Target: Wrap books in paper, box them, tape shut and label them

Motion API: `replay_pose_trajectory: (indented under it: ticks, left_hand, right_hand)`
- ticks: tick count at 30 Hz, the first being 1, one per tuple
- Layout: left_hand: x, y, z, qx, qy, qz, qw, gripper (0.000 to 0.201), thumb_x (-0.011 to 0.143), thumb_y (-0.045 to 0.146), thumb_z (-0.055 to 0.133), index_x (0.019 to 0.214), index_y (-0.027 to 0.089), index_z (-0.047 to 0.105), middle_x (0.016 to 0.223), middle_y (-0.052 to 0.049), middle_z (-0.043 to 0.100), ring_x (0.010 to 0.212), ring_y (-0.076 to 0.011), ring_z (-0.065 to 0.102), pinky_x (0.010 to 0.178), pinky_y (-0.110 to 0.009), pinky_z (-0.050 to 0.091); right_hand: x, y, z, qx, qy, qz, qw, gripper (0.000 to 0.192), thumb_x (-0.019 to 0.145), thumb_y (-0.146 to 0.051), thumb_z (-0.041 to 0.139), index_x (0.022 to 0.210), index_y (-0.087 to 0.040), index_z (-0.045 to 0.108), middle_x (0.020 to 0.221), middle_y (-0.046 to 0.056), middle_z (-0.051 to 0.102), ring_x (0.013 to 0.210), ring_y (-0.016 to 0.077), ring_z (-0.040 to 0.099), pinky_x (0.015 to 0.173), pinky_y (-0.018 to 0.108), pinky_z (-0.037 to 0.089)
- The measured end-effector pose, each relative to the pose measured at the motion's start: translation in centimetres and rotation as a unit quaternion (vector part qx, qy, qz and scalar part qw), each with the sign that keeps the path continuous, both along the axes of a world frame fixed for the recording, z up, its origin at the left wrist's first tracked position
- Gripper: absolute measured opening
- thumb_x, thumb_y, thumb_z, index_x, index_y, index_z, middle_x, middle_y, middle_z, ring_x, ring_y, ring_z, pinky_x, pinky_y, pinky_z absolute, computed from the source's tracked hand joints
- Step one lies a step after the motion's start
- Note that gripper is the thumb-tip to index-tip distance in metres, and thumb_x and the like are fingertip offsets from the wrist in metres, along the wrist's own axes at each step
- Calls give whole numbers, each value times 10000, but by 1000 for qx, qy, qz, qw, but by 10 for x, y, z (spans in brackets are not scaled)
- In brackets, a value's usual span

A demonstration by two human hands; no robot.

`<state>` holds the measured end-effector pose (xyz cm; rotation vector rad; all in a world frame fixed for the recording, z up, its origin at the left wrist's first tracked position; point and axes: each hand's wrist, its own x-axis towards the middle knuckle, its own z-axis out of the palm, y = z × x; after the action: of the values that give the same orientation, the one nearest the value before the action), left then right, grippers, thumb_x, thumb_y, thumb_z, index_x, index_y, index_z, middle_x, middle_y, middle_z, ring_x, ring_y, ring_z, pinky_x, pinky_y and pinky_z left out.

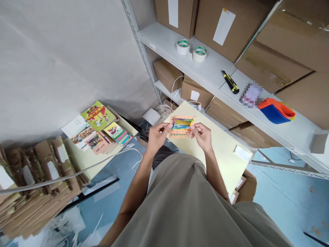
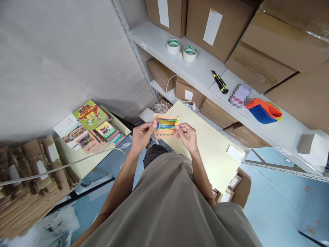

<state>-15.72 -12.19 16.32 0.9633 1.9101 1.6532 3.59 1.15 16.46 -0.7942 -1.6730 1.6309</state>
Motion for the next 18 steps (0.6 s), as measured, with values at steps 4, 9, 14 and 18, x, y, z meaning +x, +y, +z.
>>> replay_pose_trajectory:
  ticks: [4,9,14,18]
  left_hand:
    - [1,0,-5,-3,-15,5,1000,612,923,798,805,790,201,840,657,-25,718,612,-172,582,593,-291,456]
    - [-3,-2,-14,-3,60,9,998,551,1030,722,744,947,206,920,746,-48,762,638,-187,600,622,-315,461]
    - [-5,2,-24,-32,239,-47,969,480,1148,614,636,1086,241,931,957,-108,838,839,-249,730,808,-364,565]
    - [2,7,-25,-110,351,-106,924,422,1205,483,550,1180,259,907,1009,-103,837,934,-267,752,887,-387,596]
  right_hand:
    - [-3,-2,-5,-2,-1,12,1000,582,967,-817,794,893,-246,708,623,-8,750,500,146,594,544,295,539]
    - [2,3,-15,128,-113,-53,984,526,1018,-750,769,1049,-229,829,802,20,769,635,168,641,675,337,598]
    - [5,1,-7,304,-199,-82,928,474,1087,-487,778,1537,-337,784,1408,125,774,1202,308,744,921,431,684]
    - [-3,-8,1,350,-233,22,907,375,1151,-311,666,1497,-344,809,1409,109,795,1278,315,737,1004,442,677]
